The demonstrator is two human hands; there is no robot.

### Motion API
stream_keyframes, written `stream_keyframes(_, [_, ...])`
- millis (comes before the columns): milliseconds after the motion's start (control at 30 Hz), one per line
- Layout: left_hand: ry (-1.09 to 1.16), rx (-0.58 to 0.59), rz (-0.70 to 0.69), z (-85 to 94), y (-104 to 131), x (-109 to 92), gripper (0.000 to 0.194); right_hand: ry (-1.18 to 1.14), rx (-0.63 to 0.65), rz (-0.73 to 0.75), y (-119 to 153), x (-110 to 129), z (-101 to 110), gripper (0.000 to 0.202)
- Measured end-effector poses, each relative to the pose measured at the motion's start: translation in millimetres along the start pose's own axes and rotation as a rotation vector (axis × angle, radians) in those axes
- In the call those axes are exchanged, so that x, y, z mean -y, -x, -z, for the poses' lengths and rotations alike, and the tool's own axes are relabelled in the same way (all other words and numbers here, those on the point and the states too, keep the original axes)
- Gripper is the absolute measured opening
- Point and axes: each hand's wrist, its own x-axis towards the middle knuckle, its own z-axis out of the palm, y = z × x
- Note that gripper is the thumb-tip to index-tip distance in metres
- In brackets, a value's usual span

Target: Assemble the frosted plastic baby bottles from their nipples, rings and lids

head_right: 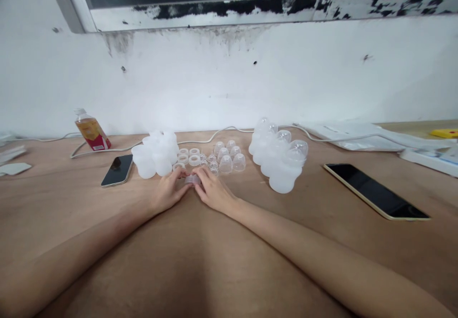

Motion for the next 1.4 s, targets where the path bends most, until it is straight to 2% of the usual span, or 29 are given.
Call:
stream_keyframes(200, [-0.133, 0.009, 0.000, 1.0, 1, -3, 0.014, 0.015, 0.105, -0.054, 1, -2, -2, 0.035])
stream_keyframes(367, [-0.167, 0.006, -0.003, 0.8, -1, -5, 0.013, 0.008, 0.106, -0.021, 1, -2, -2, 0.036])
stream_keyframes(700, [-0.061, -0.010, 0.064, -5.2, -6, -12, 0.016, -0.028, 0.077, -0.030, 0, -1, -4, 0.032])
stream_keyframes(1000, [0.152, -0.046, 0.115, -7.0, -6, -4, 0.016, -0.075, 0.051, -0.012, -2, -1, -2, 0.038])
stream_keyframes(1400, [0.104, -0.022, 0.117, -8.2, -9, -8, 0.016, -0.140, 0.022, -0.076, -2, -1, -2, 0.040])
